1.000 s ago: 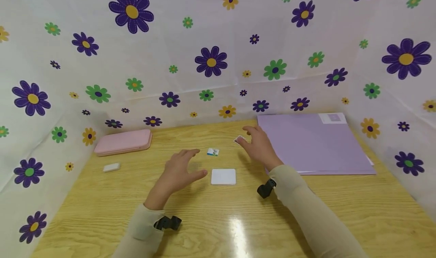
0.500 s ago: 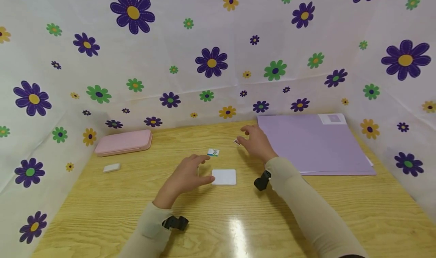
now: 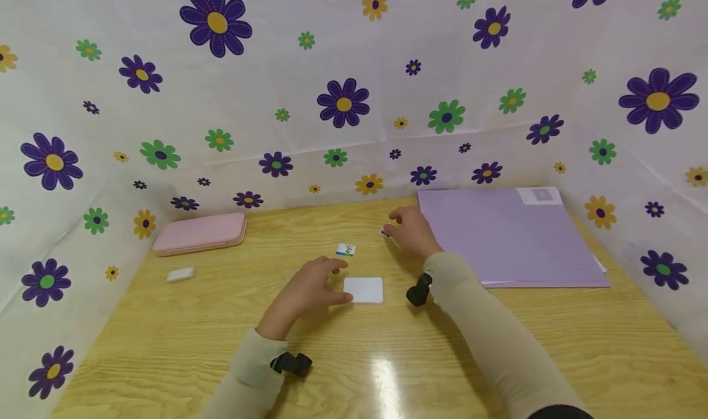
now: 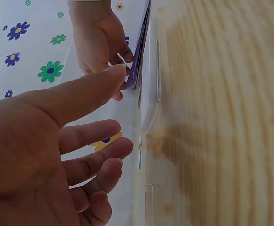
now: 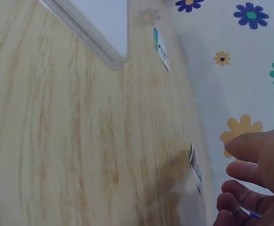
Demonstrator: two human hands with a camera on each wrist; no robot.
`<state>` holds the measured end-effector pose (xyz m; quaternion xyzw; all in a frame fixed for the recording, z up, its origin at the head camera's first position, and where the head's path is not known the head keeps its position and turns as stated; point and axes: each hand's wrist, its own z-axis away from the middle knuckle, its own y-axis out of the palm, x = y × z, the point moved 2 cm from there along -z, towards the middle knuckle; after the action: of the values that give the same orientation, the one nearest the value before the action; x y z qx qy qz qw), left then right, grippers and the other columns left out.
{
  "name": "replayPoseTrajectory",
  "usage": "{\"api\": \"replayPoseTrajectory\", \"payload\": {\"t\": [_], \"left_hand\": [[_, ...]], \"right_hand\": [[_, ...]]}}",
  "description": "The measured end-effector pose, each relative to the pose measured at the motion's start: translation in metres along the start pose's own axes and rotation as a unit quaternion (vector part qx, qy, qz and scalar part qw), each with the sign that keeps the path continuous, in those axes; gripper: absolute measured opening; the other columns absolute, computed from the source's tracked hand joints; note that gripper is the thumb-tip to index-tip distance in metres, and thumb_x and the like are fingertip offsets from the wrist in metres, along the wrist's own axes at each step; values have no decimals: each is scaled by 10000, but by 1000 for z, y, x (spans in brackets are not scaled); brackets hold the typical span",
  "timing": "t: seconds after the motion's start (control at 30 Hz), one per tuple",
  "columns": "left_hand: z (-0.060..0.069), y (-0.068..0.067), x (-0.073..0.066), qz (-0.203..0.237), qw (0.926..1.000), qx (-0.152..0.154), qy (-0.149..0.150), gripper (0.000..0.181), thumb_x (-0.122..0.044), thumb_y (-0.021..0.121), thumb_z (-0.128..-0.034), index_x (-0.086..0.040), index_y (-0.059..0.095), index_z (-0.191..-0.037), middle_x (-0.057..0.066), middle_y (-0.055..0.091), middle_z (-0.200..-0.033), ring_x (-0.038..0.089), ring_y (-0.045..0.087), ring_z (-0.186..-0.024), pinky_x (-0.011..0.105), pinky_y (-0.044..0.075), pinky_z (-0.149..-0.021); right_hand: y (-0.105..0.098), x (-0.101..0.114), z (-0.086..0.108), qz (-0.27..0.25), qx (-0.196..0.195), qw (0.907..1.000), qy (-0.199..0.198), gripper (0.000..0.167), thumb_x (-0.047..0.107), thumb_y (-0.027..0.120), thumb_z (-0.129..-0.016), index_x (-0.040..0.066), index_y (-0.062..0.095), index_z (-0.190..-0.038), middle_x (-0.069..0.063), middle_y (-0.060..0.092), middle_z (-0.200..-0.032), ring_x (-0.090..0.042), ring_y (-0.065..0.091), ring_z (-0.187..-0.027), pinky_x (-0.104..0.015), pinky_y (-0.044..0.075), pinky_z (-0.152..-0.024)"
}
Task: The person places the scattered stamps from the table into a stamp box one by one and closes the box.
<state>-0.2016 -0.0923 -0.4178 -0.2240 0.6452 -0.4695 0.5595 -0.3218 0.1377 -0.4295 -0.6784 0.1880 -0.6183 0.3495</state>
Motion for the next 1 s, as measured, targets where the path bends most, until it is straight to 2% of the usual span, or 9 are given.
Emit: {"api": "replayPoseTrajectory", "payload": {"t": [0.23,0.5,0.77,1.0], "left_hand": [[-2,3,-1,-160,9997,97,130,654,-367,848,-783,-117,607,-1337,84,615,-1219,295,563,-1094,429,468,-913],[-1,5,-3,-405,9989,218,98,662,-354,876,-750,-118,622,-1314,68,610,-1212,279,565,-1087,421,472,-911],[0,7,-3,-671,9973,148,241,627,-339,888,-736,-121,649,-1273,61,603,-1196,262,568,-1045,395,486,-874],[-2,10,-2,-709,9972,120,187,620,-336,887,-738,-136,648,-1273,51,592,-1191,243,557,-1034,370,485,-860]], "right_hand": [[5,1,-4,-20,-153,9997,207,391,194,602,-985,-46,584,-1293,-235,556,-1297,-389,506,-1207,-519,403,-1021],[10,-7,-7,176,-291,9989,313,417,223,635,-970,-57,587,-1275,-226,569,-1274,-375,516,-1192,-505,403,-1023],[13,-9,-8,264,-356,9981,427,444,235,641,-966,-70,570,-1281,-220,585,-1226,-358,539,-1132,-503,422,-998],[13,-6,-6,409,-419,9977,326,404,189,667,-951,-91,599,-1234,-228,607,-1162,-356,562,-1068,-501,446,-955]]}}
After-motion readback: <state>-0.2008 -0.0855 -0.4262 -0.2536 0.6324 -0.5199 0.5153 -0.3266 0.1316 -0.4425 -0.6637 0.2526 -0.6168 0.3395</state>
